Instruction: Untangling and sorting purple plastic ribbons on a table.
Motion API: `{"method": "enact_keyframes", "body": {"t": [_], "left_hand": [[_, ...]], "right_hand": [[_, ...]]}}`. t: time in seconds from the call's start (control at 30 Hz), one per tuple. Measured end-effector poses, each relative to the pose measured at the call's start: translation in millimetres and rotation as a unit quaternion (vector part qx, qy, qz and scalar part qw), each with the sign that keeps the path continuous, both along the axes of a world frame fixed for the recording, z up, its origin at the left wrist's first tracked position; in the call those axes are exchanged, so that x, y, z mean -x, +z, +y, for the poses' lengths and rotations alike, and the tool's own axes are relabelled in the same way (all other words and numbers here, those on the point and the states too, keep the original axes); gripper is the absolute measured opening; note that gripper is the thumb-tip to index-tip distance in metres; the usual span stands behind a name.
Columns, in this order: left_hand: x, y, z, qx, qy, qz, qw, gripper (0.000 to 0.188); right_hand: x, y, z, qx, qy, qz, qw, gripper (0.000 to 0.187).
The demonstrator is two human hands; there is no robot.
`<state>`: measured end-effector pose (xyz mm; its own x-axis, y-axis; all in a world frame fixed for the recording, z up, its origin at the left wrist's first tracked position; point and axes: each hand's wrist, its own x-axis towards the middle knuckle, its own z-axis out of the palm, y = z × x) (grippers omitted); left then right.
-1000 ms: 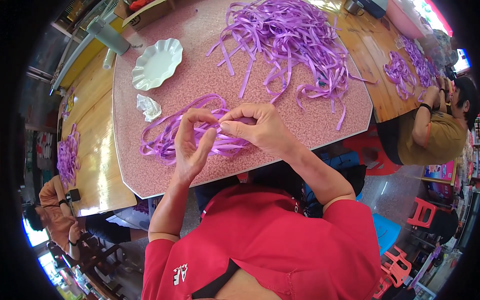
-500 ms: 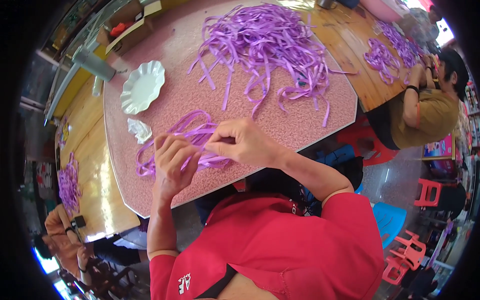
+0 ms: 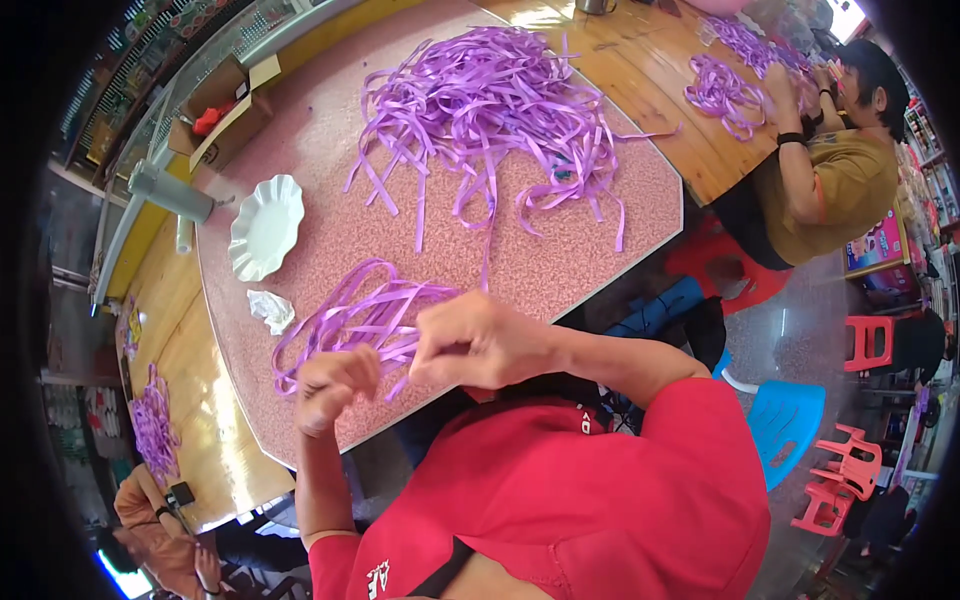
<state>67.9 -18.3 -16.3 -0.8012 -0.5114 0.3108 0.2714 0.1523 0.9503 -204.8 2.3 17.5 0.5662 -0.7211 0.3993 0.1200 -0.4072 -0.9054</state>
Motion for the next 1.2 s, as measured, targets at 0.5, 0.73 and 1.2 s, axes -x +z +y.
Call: {"method": "enact_keyframes", "body": {"t": [0.5,0.73,1.2], "left_hand": [[69,25,-23,0.066,0.15,-0.067,0.984,0.025],[127,18,-35,0.276,0.136,-0.109,0.945,0.025],[35,21,-55,0.278,0.284,-0.216,0.892,0.012]], "right_hand": [[20,9,1,0.024,-0.199,0.013,0.98,0.003],[36,19,2,-0.032,-0.071,-0.238,0.968,0.013],[193,37,-16,-0.031,-0.212,-0.474,0.854,0.018]]}}
